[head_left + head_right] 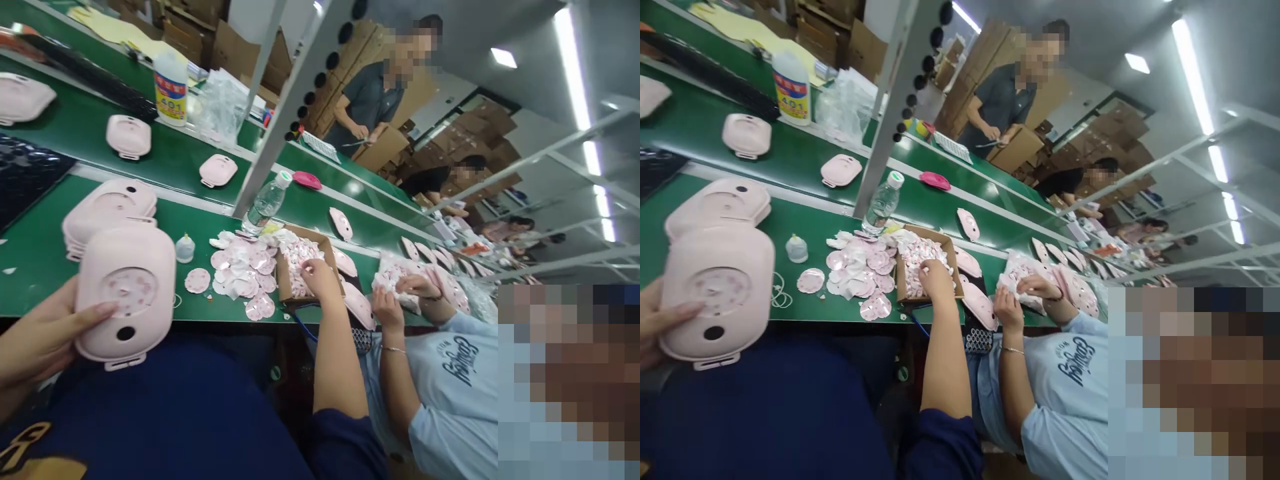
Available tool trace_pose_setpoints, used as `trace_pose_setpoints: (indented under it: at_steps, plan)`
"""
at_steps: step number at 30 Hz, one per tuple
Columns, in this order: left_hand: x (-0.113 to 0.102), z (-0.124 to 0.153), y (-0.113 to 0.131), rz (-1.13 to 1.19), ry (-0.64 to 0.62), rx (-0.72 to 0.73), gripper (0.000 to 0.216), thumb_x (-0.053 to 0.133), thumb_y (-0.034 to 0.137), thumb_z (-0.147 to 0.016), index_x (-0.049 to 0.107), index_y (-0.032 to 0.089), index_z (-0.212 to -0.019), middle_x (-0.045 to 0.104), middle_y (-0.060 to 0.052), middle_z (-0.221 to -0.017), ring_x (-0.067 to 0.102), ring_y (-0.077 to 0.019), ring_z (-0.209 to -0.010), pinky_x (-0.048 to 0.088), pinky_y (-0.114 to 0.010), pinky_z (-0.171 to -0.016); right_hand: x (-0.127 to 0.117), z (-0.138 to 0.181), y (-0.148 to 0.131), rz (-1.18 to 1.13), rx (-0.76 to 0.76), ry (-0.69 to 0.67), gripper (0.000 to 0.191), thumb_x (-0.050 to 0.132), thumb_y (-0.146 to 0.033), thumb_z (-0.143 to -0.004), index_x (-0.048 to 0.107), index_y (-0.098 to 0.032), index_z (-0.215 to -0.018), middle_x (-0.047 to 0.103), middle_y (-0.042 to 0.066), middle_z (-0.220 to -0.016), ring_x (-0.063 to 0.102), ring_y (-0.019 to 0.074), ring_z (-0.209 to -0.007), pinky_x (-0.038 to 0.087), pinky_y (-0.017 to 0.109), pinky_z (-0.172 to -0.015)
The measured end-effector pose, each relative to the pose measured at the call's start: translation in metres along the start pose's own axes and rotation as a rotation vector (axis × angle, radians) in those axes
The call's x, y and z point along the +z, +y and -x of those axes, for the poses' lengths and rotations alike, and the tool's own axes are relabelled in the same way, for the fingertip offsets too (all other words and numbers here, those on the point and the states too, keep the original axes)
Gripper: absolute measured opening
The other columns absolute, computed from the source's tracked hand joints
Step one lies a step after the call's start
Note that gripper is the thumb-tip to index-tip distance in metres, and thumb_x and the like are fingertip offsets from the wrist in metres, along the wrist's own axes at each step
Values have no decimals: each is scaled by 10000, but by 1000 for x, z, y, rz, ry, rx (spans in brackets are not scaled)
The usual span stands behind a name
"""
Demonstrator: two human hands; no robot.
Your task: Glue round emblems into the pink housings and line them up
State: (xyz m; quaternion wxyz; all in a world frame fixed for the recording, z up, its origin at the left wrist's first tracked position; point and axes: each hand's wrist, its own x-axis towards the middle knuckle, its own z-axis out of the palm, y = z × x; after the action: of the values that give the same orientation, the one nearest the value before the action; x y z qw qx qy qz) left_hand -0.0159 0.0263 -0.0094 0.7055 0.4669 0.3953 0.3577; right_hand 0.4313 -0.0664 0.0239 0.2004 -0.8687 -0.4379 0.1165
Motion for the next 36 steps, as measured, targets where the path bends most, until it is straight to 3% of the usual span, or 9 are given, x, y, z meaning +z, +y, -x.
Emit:
trace_pose_setpoints:
  at_steps: [4, 6, 8, 11, 14, 21, 25, 32, 36]
  plan:
    - [34, 8, 9, 15, -10, -74, 594, 906, 390, -658, 679, 311, -1201, 787, -82, -1174, 750, -364, -1028, 666, -358, -717, 9, 31, -33, -267, -148, 50, 200, 611, -383, -868, 638, -188, -831, 634, -8, -671, 610, 165, -607, 527, 317, -619]
    - [46, 8, 11, -26, -102, -69, 597, 878, 422, -702, 639, 259, -1224, 773, -110, -1186, 729, -358, -1073, 650, -379, -790, 18, 59, -64, -396, -264, 42, 194, 562, -376, -876, 646, -201, -889, 663, 5, -725, 610, 158, -600, 525, 307, -593]
    - [55, 7, 11, -83, -193, -70, 619, 844, 452, -741, 602, 212, -1257, 753, -126, -1195, 708, -356, -1105, 625, -413, -861, 28, 91, -99, -470, -420, 66, 133, 592, -320, -873, 672, -223, -917, 700, 25, -820, 643, 167, -695, 549, 315, -662]
    - [62, 8, 10, -164, -267, -56, 651, 800, 488, -780, 557, 182, -1301, 717, -125, -1229, 667, -350, -1163, 580, -443, -950, 41, 132, -142, -333, -819, 255, 190, 572, -144, -908, 697, -233, -1021, 715, 54, -863, 661, 190, -789, 558, 337, -740]
    - [63, 10, 9, -205, -290, -2, 637, 764, 488, -818, 535, 192, -1333, 696, -104, -1257, 628, -339, -1214, 530, -454, -1025, 50, 151, -160, -151, -996, 311, 242, 597, -119, -923, 678, -196, -1137, 716, 88, -895, 665, 209, -806, 562, 346, -737]
    - [63, 17, 6, -167, -285, 63, 690, 755, 466, -816, 517, 197, -1405, 688, -88, -1275, 635, -327, -1173, 541, -407, -986, 50, 147, -154, -251, -954, 113, 251, 557, -82, -943, 682, -186, -1134, 704, 96, -973, 676, 199, -908, 586, 328, -821]
    - [64, 21, 7, -130, -272, 35, 671, 744, 423, -829, 511, 198, -1416, 683, -83, -1280, 620, -330, -1202, 530, -404, -993, 50, 148, -157, -266, -931, 166, 206, 597, -107, -944, 684, -212, -1099, 696, 72, -954, 662, 192, -878, 567, 323, -799]
    - [63, 23, 9, -104, -304, 6, 690, 754, 438, -825, 507, 201, -1424, 673, -94, -1293, 603, -335, -1233, 505, -434, -1029, 51, 149, -155, -106, -1041, 262, 269, 613, -144, -912, 660, -213, -1168, 695, 89, -1070, 628, 223, -910, 486, 378, -810]
    - [63, 23, 6, -102, -331, 28, 677, 735, 452, -846, 494, 205, -1429, 666, -107, -1315, 603, -338, -1238, 501, -456, -1037, 52, 150, -153, -82, -980, 293, 231, 644, -231, -923, 667, -210, -1151, 672, 85, -1007, 609, 224, -880, 465, 382, -794]
